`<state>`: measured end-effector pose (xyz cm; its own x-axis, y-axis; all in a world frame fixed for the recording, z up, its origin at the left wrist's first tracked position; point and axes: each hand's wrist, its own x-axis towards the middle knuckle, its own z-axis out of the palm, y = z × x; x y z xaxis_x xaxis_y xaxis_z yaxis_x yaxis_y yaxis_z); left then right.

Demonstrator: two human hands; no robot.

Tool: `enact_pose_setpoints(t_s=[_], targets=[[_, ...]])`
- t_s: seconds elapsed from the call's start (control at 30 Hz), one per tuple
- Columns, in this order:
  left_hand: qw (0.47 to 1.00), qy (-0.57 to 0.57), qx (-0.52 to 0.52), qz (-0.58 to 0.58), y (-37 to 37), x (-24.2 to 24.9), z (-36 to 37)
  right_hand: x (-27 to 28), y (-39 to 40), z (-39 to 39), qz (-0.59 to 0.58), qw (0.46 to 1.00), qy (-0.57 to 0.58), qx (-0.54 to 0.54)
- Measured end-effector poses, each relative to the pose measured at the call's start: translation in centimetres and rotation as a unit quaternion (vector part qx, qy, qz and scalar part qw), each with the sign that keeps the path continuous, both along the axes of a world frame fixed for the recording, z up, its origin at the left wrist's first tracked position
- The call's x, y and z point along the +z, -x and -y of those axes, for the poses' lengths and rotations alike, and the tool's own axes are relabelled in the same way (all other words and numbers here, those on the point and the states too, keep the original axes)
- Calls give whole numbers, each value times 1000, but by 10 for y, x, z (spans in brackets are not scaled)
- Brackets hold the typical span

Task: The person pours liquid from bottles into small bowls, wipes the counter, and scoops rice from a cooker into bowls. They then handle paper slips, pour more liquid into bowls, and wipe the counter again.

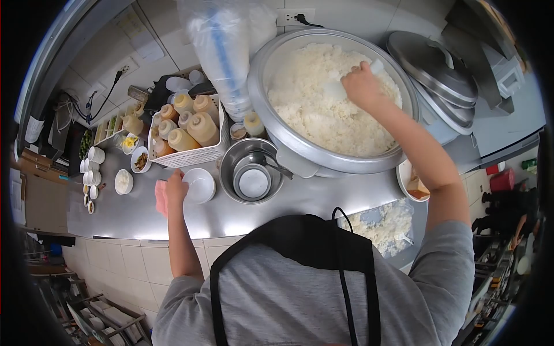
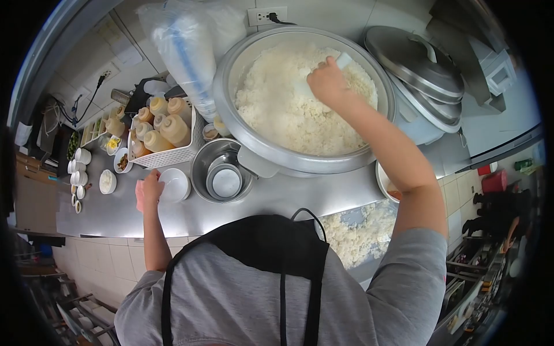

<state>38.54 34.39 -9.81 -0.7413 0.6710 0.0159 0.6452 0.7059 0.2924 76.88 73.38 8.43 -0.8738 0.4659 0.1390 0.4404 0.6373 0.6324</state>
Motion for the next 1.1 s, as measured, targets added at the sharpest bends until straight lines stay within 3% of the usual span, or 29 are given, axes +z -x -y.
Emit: enact_pose_setpoints(t_s=[0.13,0.2,0.27,0.33,0.4,0.47,0.5,0.57,0.6,0.63,0.67,0.7,0.73,0.8,0.83,0.9,0.93,1.0,1.03,1.1], targets=[[999,-13,-23,-42,-17,12,2,-6,3,41,44,998,13,46],[998,-11,-26,-53,-22,26,0,2,-1,58,23,986,51,159],[998,51,0,-36,-43,62,-1,16,-7,37,-12,994,48,99],[997,51,7,-52,-45,61,1,16,-15,19,-46,997,41,44],[996,50,14,-72,-41,59,8,-5,-21,10,54,998,41,0],[997,-52,49,-26,-30,55,16,-15,-16,22,72,994,80,-19],[997,-52,47,-25,-24,55,21,-19,-16,27,94,988,120,-35],[981,-157,52,104,-19,67,31,-16,-22,31,76,983,158,-47],[981,-158,51,104,-14,63,37,-15,-24,32,56,978,193,-58],[967,-232,15,106,-14,63,38,-15,-26,35,56,978,191,-59],[946,-304,-22,109,-15,64,39,-17,-29,40,11,967,251,-47],[891,-362,37,271,-17,65,40,-17,-32,45,-34,950,309,-35],[891,-363,35,272,-31,80,33,-16,-31,49,-35,950,307,-36],[780,-409,159,447,-55,102,16,-14,-25,56,-12,935,348,-73],[779,-411,160,446,-57,100,10,-15,-25,56,-11,935,347,-72],[706,-446,125,536,-59,94,-2,-20,-26,55,-44,923,379,-48],[706,-447,125,536,-70,101,-12,-19,-26,56,-44,923,379,-48],[618,-491,111,604,-93,118,-31,-18,-28,58,-84,903,421,-31],[618,-491,111,604,-91,117,-36,-19,-29,59,-84,903,420,-31],[529,-460,-59,711,-86,112,-45,-23,-30,57,-109,886,451,-30]])
